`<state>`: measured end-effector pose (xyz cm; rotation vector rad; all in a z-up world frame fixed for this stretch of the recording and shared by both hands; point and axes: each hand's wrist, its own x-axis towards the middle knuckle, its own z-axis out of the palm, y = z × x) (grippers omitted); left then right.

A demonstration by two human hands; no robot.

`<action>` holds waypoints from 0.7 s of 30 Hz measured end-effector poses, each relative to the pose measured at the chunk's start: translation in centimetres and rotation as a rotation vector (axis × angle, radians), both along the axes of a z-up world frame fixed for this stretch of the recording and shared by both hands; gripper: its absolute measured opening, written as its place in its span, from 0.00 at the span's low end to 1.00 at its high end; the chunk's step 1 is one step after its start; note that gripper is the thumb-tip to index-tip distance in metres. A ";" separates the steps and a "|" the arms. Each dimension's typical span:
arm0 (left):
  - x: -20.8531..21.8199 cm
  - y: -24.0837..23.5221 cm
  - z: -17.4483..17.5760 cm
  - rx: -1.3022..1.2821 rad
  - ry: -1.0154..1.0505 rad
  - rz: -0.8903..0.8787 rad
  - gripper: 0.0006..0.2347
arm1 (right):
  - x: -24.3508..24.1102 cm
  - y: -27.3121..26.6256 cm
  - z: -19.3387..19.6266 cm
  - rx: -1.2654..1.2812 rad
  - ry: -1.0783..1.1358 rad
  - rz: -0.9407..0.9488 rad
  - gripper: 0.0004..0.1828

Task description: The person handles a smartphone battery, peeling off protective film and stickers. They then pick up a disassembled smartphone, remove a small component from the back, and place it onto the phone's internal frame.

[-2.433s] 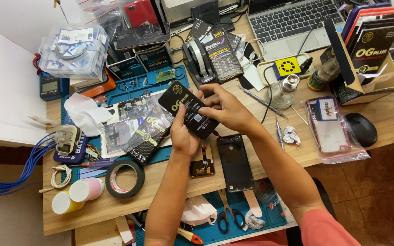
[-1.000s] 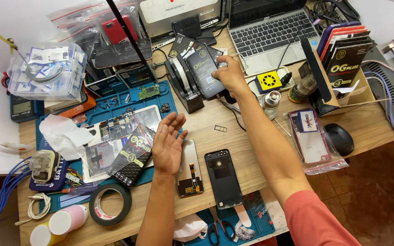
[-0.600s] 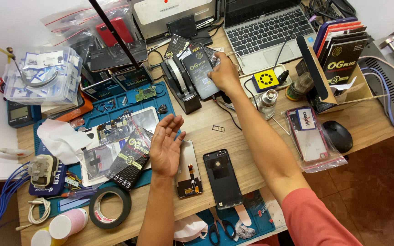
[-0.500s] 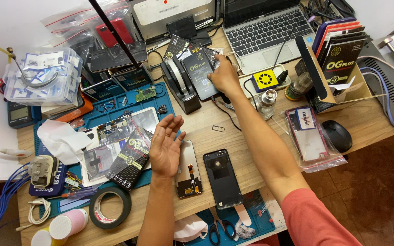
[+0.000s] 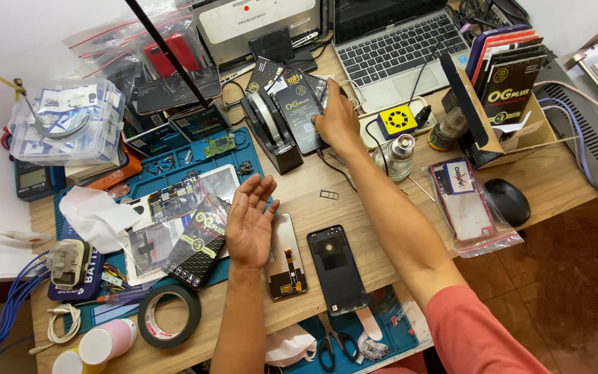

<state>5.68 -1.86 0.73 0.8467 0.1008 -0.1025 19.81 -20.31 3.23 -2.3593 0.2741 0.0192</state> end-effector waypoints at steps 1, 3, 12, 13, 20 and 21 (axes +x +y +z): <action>0.0 0.1 0.0 0.000 0.000 0.001 0.21 | -0.1 0.0 0.0 0.000 0.000 0.001 0.36; 0.1 0.1 -0.2 0.001 -0.008 -0.002 0.21 | -0.2 0.0 0.0 0.016 -0.030 0.008 0.35; -0.1 0.1 -0.2 0.016 -0.009 0.001 0.21 | -4.1 -0.3 0.6 0.239 -0.532 -0.066 0.15; 0.1 0.0 -0.3 0.013 -0.009 0.001 0.21 | -4.6 -0.6 0.3 0.236 -0.532 -0.066 0.15; 0.1 0.5 -0.5 0.015 -0.019 0.024 0.20 | -8.6 -1.8 -2.2 0.147 -0.326 0.065 0.06; 0.2 0.6 -0.6 0.013 -0.029 0.024 0.20 | -9.1 -2.1 -2.3 0.069 -0.250 0.132 0.06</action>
